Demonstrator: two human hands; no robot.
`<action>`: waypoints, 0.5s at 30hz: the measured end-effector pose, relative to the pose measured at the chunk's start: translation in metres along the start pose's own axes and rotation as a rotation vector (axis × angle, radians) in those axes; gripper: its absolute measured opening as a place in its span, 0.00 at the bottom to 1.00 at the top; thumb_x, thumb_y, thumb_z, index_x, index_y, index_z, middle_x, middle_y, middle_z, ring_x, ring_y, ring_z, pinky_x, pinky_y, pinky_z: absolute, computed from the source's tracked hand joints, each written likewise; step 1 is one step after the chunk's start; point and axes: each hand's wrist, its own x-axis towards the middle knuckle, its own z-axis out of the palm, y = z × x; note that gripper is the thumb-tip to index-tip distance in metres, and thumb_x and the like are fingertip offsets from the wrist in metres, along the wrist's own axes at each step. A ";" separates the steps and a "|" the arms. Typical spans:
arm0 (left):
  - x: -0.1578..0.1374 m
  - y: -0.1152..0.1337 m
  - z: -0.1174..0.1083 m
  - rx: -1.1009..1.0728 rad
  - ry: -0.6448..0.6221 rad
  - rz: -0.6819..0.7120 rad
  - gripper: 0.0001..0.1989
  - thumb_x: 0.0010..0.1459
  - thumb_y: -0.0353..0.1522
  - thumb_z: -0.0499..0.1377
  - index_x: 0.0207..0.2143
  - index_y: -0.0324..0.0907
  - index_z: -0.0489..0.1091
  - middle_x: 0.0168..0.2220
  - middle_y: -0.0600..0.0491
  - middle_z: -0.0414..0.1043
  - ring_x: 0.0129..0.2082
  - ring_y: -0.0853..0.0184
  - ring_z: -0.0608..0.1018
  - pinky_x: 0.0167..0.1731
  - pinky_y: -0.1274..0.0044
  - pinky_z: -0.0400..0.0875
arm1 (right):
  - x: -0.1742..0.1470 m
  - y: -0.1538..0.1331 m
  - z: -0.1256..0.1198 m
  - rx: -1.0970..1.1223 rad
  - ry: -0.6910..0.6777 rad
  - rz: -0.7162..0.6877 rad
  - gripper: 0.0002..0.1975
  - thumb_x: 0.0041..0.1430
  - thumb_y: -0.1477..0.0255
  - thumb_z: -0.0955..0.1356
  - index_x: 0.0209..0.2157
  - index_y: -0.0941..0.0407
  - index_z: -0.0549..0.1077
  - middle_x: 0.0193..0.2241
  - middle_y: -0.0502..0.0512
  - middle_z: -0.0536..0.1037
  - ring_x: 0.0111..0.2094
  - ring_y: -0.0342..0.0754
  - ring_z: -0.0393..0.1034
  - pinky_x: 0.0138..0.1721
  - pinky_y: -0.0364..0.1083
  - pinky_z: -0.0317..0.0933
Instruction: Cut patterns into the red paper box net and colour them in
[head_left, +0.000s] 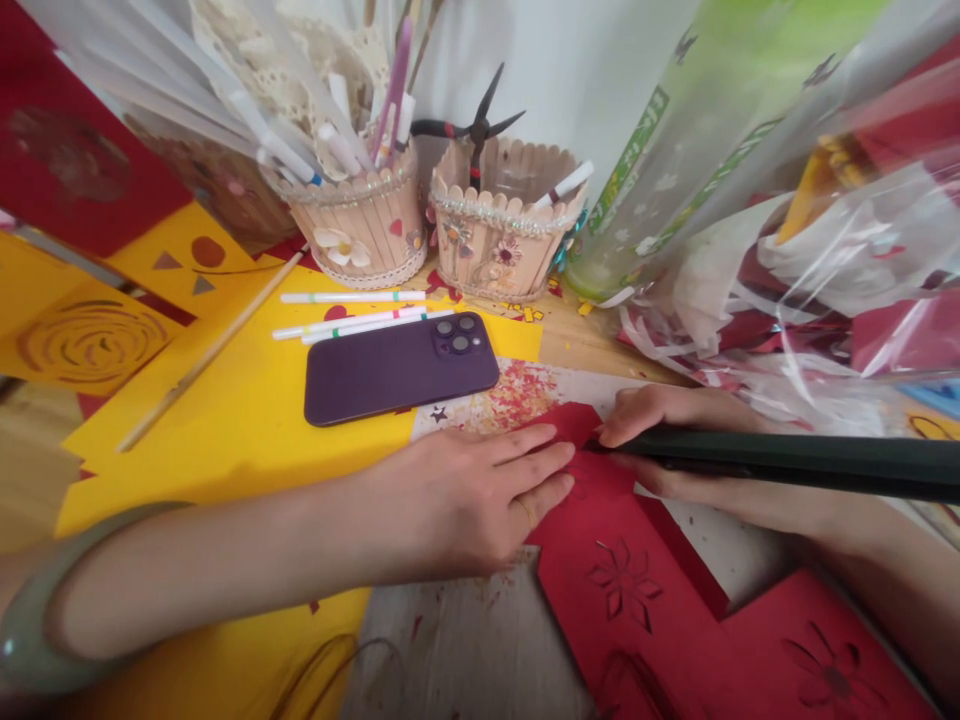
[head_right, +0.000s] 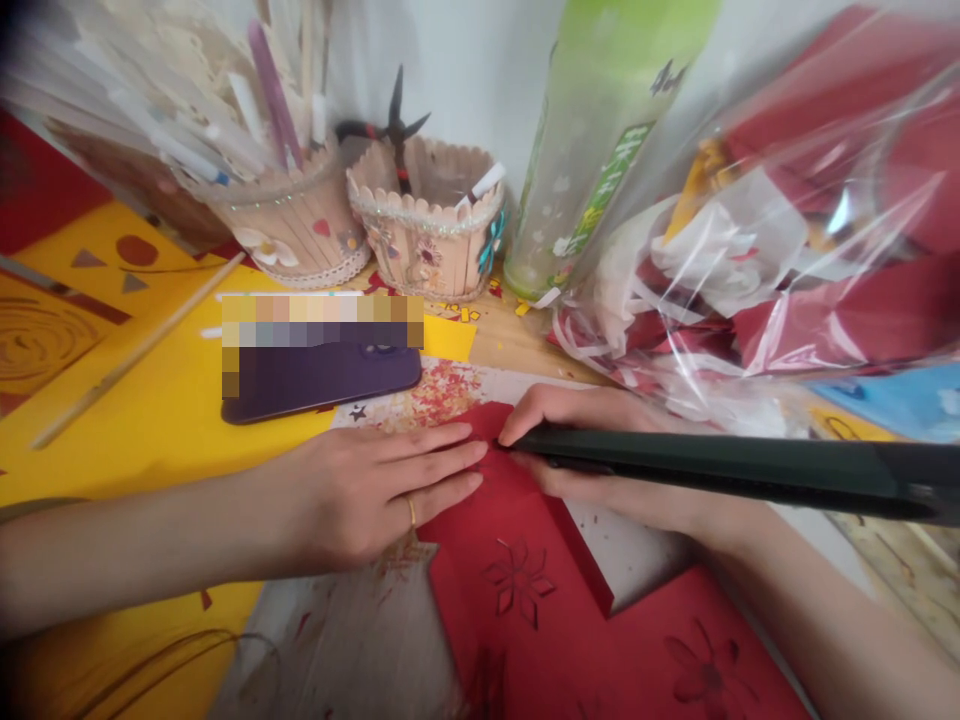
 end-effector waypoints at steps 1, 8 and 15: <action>0.000 0.000 0.000 -0.001 -0.002 -0.002 0.16 0.62 0.24 0.46 0.47 0.33 0.70 0.51 0.45 0.69 0.51 0.58 0.71 0.37 0.71 0.77 | 0.000 0.000 0.000 -0.003 0.001 0.001 0.10 0.53 0.78 0.67 0.36 0.49 0.71 0.31 0.45 0.74 0.32 0.40 0.69 0.34 0.37 0.63; 0.001 0.000 0.000 0.004 -0.005 -0.006 0.16 0.62 0.24 0.45 0.47 0.33 0.70 0.50 0.45 0.69 0.51 0.58 0.72 0.37 0.71 0.77 | -0.002 0.005 0.000 -0.013 -0.003 -0.006 0.11 0.52 0.79 0.68 0.36 0.49 0.71 0.31 0.45 0.74 0.32 0.40 0.68 0.34 0.38 0.62; -0.001 0.001 0.001 0.007 -0.003 -0.010 0.17 0.63 0.23 0.44 0.47 0.34 0.70 0.51 0.45 0.68 0.52 0.59 0.71 0.36 0.71 0.77 | -0.003 0.003 0.002 -0.022 -0.004 -0.015 0.09 0.54 0.77 0.67 0.36 0.49 0.69 0.29 0.45 0.73 0.29 0.40 0.67 0.32 0.38 0.63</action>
